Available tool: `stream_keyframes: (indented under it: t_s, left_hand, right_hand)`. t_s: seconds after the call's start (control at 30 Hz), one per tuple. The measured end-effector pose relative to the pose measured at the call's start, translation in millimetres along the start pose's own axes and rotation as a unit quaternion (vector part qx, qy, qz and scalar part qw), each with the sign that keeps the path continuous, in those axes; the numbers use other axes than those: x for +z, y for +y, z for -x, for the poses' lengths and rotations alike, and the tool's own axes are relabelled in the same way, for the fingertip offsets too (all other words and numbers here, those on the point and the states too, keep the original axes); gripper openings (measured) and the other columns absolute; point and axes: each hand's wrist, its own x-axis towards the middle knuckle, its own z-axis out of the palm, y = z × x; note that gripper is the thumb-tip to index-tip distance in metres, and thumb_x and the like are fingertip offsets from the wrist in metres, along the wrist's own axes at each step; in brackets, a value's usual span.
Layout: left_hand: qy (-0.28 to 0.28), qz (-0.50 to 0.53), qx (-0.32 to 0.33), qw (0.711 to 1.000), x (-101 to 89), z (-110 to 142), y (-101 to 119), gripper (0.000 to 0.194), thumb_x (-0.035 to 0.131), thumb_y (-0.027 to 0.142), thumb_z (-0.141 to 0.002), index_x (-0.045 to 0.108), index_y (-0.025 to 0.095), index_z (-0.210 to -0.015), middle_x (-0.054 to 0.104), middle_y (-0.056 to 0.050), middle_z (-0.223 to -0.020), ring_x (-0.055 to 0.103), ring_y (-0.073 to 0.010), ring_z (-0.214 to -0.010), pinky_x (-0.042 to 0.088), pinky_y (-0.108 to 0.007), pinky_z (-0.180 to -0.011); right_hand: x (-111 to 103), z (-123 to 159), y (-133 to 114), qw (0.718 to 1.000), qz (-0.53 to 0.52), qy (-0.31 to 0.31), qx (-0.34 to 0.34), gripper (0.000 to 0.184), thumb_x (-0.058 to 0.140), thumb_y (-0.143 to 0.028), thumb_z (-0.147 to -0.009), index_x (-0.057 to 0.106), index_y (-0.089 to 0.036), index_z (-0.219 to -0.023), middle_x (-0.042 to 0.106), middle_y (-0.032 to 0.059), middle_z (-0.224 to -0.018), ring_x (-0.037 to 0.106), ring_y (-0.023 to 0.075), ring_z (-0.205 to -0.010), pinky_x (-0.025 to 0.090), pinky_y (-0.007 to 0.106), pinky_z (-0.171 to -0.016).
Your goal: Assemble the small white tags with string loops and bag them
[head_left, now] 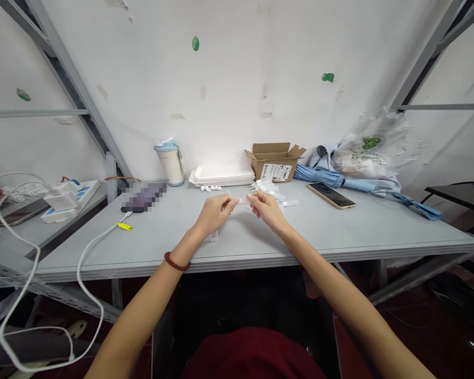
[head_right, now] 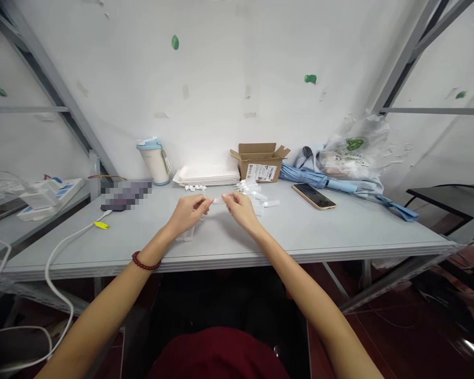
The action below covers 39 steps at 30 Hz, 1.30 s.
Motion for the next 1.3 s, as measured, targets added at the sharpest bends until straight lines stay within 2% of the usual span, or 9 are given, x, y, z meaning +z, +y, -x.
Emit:
stream_keyframes:
  t_s: [0.13,0.33,0.57,0.67,0.8,0.93,1.07,1.17,1.3]
  left_hand:
    - [0.043,0.001,-0.019,0.999,-2.5,-1.6,-2.1,0.035,0.045,0.042,-0.089,0.058,0.017,-0.067,0.06,0.0,-0.059,0.054,-0.0125,-0.055,0.042,-0.025,-0.059]
    - [0.074,0.019,-0.031,0.997,-1.8,-2.4,-9.0,0.031,0.049,0.039,-0.086,0.058,0.018,-0.066,0.059,0.0,-0.057,0.057,-0.0129,-0.053,0.044,-0.025,-0.057]
    - [0.114,0.026,-0.059,0.991,-3.6,-2.0,-8.4,0.028,0.05,0.037,-0.084,0.06,0.018,-0.065,0.06,0.0,-0.054,0.057,-0.0129,-0.05,0.046,-0.025,-0.055]
    - [0.126,0.031,-0.069,0.989,-4.4,-2.6,-6.5,0.028,0.051,0.036,-0.083,0.061,0.018,-0.065,0.06,0.001,-0.052,0.057,-0.0125,-0.049,0.046,-0.024,-0.054]
    - [0.164,0.048,-0.085,0.982,-7.3,-3.5,-6.7,0.028,0.053,0.036,-0.082,0.062,0.017,-0.063,0.06,0.001,-0.052,0.057,-0.0119,-0.049,0.045,-0.023,-0.054]
    - [0.196,0.054,-0.121,0.972,-20.4,-8.5,-19.1,0.027,0.052,0.034,-0.081,0.064,0.016,-0.066,0.061,0.0,-0.054,0.058,-0.0129,-0.05,0.046,-0.023,-0.054]
    - [0.17,-0.09,-0.145,0.971,-40.0,-27.7,-43.5,0.019,0.055,0.025,-0.076,0.064,0.016,-0.063,0.067,-0.004,-0.063,0.062,-0.0177,-0.062,0.048,-0.028,-0.066]
    - [0.167,-0.178,-0.123,0.962,-46.3,-50.9,-65.8,0.017,0.052,0.018,-0.076,0.068,0.015,-0.074,0.072,-0.008,-0.079,0.064,-0.0213,-0.077,0.047,-0.031,-0.077]
    - [0.079,-0.232,-0.121,0.962,-36.8,-74.7,-97.3,0.024,0.047,0.01,-0.073,0.07,0.016,-0.079,0.072,-0.011,-0.089,0.064,-0.0246,-0.086,0.046,-0.034,-0.083]
  right_hand:
    - [-26.2,-11.7,5.6,0.992,0.099,0.072,-0.039,0.028,0.052,-0.043,-0.08,0.059,-0.017,-0.088,0.053,-0.0027,-0.059,0.047,0.0125,-0.054,0.037,0.025,-0.055]
    - [-68.0,-22.8,14.2,0.923,0.362,0.123,-0.037,0.024,0.054,-0.028,-0.08,0.065,-0.017,-0.099,0.066,0.0044,-0.077,0.056,0.0179,-0.068,0.038,0.029,-0.067]
    - [-59.7,-18.9,17.6,0.829,0.555,0.068,-0.013,0.028,0.049,-0.016,-0.085,0.064,-0.017,-0.109,0.066,0.0147,-0.108,0.056,0.0279,-0.099,0.038,0.034,-0.076]
    - [-59.4,-18.0,18.3,0.805,0.589,0.067,-0.001,0.029,0.048,-0.016,-0.087,0.064,-0.016,-0.112,0.062,0.0169,-0.113,0.052,0.0309,-0.105,0.037,0.037,-0.079]
    - [-61.4,-15.6,13.9,0.81,0.581,0.079,-0.009,0.028,0.047,-0.016,-0.088,0.066,-0.016,-0.108,0.061,0.0173,-0.112,0.05,0.0321,-0.106,0.037,0.04,-0.081]
    - [-55.3,-11.9,2.7,0.854,0.505,0.079,-0.095,0.024,0.047,-0.016,-0.087,0.067,-0.016,-0.101,0.064,0.015,-0.106,0.052,0.0292,-0.104,0.039,0.038,-0.084]
    - [-35.8,-16.0,-9.6,0.906,0.387,-0.029,-0.17,0.021,0.048,-0.014,-0.086,0.068,-0.017,-0.091,0.069,0.0093,-0.092,0.059,0.0207,-0.087,0.041,0.031,-0.078]
    - [-11.8,-29.7,-15.8,0.907,0.372,-0.116,-0.161,0.018,0.051,-0.014,-0.084,0.068,-0.017,-0.088,0.069,0.0063,-0.081,0.058,0.0173,-0.073,0.038,0.027,-0.069]
    - [21.7,-52.9,-10.5,0.904,0.359,-0.166,-0.164,0.017,0.051,-0.014,-0.085,0.066,-0.017,-0.093,0.067,0.0035,-0.076,0.056,0.0148,-0.069,0.037,0.024,-0.067]
